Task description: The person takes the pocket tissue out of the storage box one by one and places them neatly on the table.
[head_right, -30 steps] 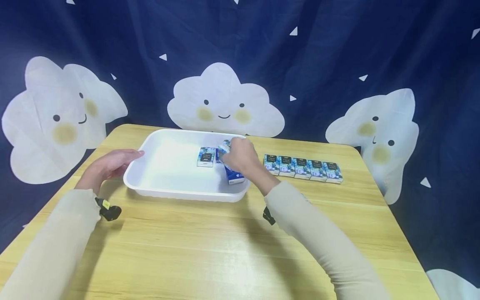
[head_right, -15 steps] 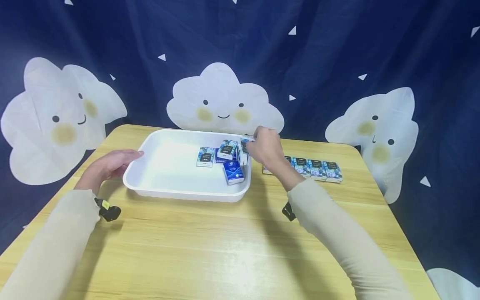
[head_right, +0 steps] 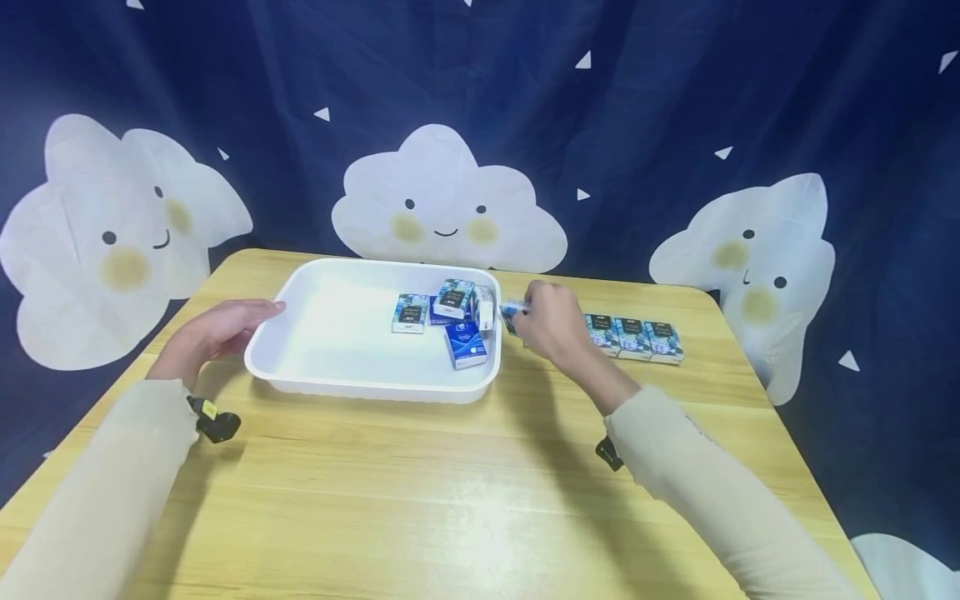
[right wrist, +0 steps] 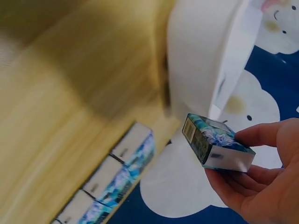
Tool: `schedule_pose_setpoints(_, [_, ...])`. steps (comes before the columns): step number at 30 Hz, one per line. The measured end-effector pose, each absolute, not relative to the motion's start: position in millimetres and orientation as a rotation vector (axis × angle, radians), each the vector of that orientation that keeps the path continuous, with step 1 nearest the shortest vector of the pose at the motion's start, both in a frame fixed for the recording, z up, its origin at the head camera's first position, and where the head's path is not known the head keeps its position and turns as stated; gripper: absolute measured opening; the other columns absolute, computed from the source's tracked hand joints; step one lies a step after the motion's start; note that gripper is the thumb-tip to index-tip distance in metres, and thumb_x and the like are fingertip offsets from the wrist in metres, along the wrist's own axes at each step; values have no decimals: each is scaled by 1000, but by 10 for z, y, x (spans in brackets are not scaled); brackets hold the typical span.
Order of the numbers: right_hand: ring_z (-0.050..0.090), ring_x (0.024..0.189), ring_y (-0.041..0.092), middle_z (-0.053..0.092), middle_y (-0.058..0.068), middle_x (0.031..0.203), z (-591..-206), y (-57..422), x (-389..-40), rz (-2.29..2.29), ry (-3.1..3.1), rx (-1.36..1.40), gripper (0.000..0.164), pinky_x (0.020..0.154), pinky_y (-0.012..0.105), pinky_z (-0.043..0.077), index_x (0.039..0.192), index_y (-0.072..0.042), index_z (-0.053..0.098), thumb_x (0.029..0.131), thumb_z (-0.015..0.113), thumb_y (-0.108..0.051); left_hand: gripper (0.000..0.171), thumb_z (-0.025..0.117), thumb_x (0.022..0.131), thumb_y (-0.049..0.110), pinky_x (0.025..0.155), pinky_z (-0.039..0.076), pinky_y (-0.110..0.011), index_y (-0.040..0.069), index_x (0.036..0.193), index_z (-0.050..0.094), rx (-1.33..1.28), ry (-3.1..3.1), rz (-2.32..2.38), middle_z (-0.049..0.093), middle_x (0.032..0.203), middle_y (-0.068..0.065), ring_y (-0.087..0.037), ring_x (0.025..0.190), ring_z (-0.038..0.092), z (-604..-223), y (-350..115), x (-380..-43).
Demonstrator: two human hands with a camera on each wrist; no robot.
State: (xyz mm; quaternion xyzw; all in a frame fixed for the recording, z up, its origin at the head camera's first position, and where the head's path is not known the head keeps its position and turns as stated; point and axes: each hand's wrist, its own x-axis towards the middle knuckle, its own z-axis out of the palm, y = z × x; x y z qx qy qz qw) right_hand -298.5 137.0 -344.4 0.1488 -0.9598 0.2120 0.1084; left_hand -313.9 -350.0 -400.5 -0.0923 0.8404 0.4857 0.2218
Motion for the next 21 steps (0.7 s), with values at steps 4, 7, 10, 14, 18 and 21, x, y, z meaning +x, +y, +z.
schedule_pose_setpoints(4, [60,68,27,72,21,92,-3562,1406,-2947,609,-2853,463,26,69,43,54,105,7,70,85,61,-7,78,48,102,58,81,57,-29,3,156,32,-252,2322,1338,68,119,-8,-10,92,69,-4003,-3499,-3135])
schedule_pose_setpoints(7, [61,70,27,72,22,93,-3640,1433,-2927,603,-2866,475,25,71,43,55,104,7,69,85,62,-7,79,48,102,59,81,57,-29,4,156,31,-256,2326,1324,66,124,-10,-10,93,68,-4006,-3495,-3134])
schedule_pose_setpoints(10, [61,69,27,72,20,90,-3698,1453,-2903,595,-2859,481,22,67,42,54,101,6,69,83,64,-5,80,48,102,59,81,57,-28,4,157,31,-260,2325,1329,66,125,-11,-10,93,68,-4014,-3493,-3136])
schedule_pose_setpoints(14, [61,68,25,72,17,87,-3772,1469,-2865,569,-2865,510,18,64,41,53,98,4,69,82,67,-4,79,48,102,59,79,56,-27,4,157,31,-264,2333,1335,67,120,-7,-9,91,68,-4017,-3489,-3138])
schedule_pose_setpoints(18, [64,73,27,72,18,91,-3850,1478,-2817,532,-2872,562,20,67,42,55,100,3,70,80,68,0,80,47,102,59,79,56,-27,4,158,30,-264,2337,1336,67,121,-7,-9,91,68,-4017,-3486,-3133])
schedule_pose_setpoints(21, [66,81,30,72,19,97,-3894,1479,-2784,506,-2886,600,27,70,43,57,104,2,72,77,70,4,81,48,102,60,80,56,-27,4,158,30,-265,2337,1339,66,125,-10,-9,92,68,-4015,-3484,-3127])
